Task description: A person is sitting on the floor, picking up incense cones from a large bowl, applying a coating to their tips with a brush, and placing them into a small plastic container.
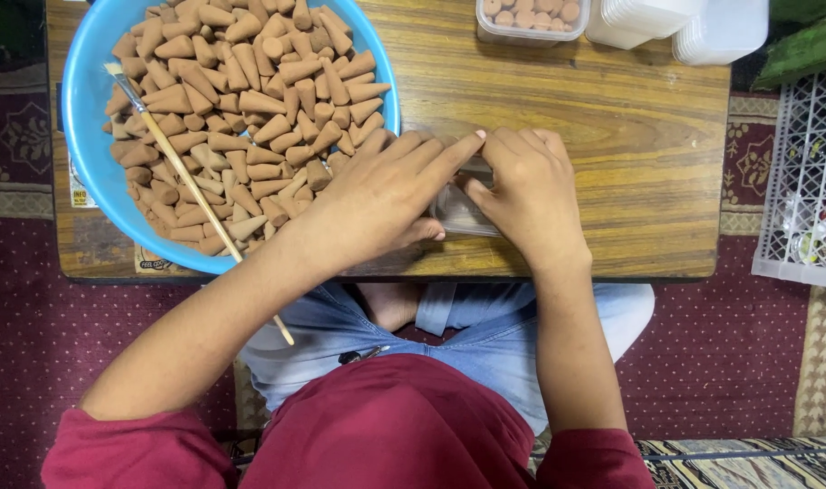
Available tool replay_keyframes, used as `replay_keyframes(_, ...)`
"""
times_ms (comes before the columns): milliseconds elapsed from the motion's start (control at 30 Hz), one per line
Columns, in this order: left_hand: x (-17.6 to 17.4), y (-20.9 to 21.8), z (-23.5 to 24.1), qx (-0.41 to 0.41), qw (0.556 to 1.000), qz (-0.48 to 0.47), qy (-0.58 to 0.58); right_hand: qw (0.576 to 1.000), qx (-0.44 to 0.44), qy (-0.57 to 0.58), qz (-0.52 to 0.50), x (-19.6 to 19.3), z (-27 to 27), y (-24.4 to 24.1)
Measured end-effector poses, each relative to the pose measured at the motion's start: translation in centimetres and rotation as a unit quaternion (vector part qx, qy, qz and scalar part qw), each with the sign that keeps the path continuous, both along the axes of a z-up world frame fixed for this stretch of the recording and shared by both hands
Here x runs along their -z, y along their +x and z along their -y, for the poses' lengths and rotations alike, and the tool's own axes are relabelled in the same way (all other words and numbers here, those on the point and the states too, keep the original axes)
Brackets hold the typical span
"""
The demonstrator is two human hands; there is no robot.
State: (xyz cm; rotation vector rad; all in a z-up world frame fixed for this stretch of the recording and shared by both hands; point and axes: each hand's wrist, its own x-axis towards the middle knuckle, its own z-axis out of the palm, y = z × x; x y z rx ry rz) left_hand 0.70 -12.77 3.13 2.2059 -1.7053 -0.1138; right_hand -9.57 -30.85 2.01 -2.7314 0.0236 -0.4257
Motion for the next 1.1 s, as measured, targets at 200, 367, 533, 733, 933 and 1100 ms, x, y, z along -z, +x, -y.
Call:
replay_keyframes(200,1.1,0.4,0.2,-0.020,1.000,0.013,0.015,1.000,0.007,0.013,-0.019,0.0,-0.2,0.1)
replay_keyframes(367,1.7,0.7,0.3,-0.013,0.999,0.007,0.037,1.000,-0.001,0.001,-0.003,0.7,0.6,0.0)
replay_keyframes(533,1.1,0.8,0.2,0.000,0.999,-0.004,0.049,0.998,-0.037,-0.040,0.032,1.6,1.1,-0.1)
replay_keyframes(733,1.3,0.7,0.1,0.003,0.999,0.004,0.047,0.996,-0.065,-0.058,0.019,1.6,0.8,0.4)
replay_keyframes(933,1.4,0.8,0.1,0.002,0.999,0.008,0.041,0.995,-0.053,-0.085,0.030,2.6,1.0,0.4)
replay_keyframes(1100,1.2,0.7,0.2,0.001,0.999,0.000,0.047,0.989,-0.039,-0.142,0.027,2.7,0.9,0.3)
